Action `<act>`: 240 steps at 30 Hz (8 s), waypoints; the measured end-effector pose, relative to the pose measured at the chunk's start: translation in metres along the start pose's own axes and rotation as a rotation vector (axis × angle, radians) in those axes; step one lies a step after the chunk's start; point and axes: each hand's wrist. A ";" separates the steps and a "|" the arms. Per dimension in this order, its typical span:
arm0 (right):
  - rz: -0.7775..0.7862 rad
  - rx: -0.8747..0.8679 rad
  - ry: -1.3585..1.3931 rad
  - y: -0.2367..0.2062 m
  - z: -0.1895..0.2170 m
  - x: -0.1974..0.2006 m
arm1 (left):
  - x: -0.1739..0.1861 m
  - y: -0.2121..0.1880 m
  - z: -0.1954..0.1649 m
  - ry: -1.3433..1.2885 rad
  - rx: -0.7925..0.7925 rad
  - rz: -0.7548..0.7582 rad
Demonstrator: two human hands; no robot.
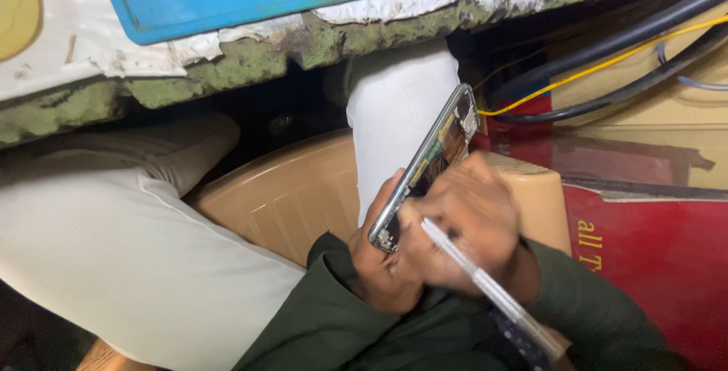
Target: The person sits with a disassembled smartphone on their lap and uses a metal pry tool to scrape and lift the old battery and adhesive from the phone frame. They then pick up an adhesive tube and apply adhesive to the phone frame.
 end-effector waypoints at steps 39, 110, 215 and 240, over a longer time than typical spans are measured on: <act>-0.253 -0.174 -0.213 -0.007 -0.060 0.011 | -0.009 0.009 -0.017 -0.273 0.299 -0.104; -0.129 0.113 -0.316 -0.025 -0.077 -0.004 | 0.068 0.011 -0.018 -0.059 0.442 -0.124; -0.377 -0.255 0.491 -0.037 -0.090 -0.009 | 0.018 0.097 -0.049 0.683 0.572 0.179; 0.054 -0.103 -0.057 -0.043 -0.039 0.014 | 0.003 0.044 -0.023 0.136 0.245 -0.045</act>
Point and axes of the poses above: each hand's wrist, its own y-axis towards the middle knuckle, its own x-axis out of the back of the hand, z = x × y, and after that the axes turned 9 degrees about x, right-handed
